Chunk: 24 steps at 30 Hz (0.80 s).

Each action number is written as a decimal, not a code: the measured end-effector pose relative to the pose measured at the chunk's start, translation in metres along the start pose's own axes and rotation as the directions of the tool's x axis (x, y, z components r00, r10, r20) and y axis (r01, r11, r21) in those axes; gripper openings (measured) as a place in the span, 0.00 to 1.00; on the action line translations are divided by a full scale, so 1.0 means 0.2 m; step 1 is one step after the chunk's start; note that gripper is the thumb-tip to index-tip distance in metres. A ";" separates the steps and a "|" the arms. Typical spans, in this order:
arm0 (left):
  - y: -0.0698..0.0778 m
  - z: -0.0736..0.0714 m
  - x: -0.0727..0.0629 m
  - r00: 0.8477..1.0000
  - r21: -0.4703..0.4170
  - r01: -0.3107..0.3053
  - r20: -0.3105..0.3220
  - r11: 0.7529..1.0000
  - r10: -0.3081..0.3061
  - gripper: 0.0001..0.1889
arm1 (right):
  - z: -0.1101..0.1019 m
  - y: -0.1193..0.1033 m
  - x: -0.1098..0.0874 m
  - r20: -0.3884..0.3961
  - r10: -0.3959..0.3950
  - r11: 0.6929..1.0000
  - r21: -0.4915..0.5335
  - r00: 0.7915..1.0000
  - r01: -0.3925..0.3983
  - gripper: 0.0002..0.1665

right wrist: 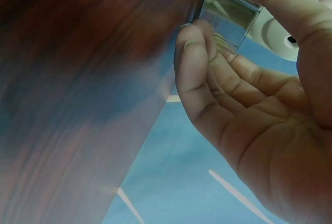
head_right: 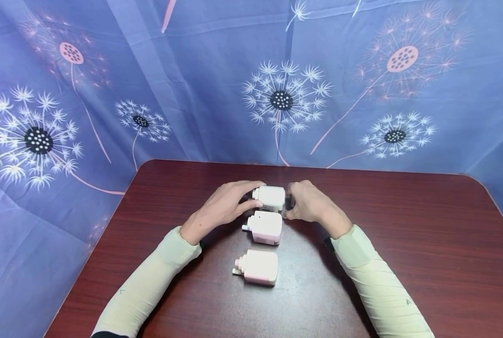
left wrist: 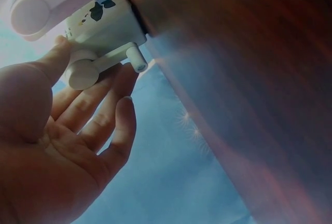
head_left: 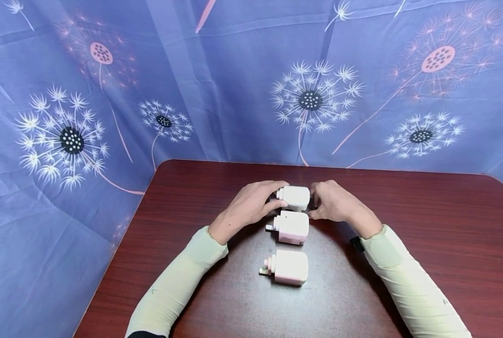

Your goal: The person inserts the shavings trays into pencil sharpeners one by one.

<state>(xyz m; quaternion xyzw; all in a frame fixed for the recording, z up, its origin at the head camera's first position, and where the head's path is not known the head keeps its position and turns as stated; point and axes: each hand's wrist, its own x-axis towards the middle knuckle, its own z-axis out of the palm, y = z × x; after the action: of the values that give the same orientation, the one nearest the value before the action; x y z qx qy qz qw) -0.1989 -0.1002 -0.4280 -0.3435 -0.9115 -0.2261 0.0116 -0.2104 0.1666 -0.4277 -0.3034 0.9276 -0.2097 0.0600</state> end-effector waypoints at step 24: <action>0.00 0.00 0.00 1.000 0.004 0.005 0.004 1.000 -0.005 0.29 | 0.02 0.00 0.01 -0.027 -0.042 0.999 -0.007 0.999 0.042 0.17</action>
<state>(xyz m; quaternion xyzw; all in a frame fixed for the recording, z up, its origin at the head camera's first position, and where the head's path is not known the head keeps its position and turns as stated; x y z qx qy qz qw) -0.1991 -0.1000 -0.4282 -0.3416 -0.9129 -0.2234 0.0098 -0.2112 0.1642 -0.4313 -0.3202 0.9224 -0.2119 0.0419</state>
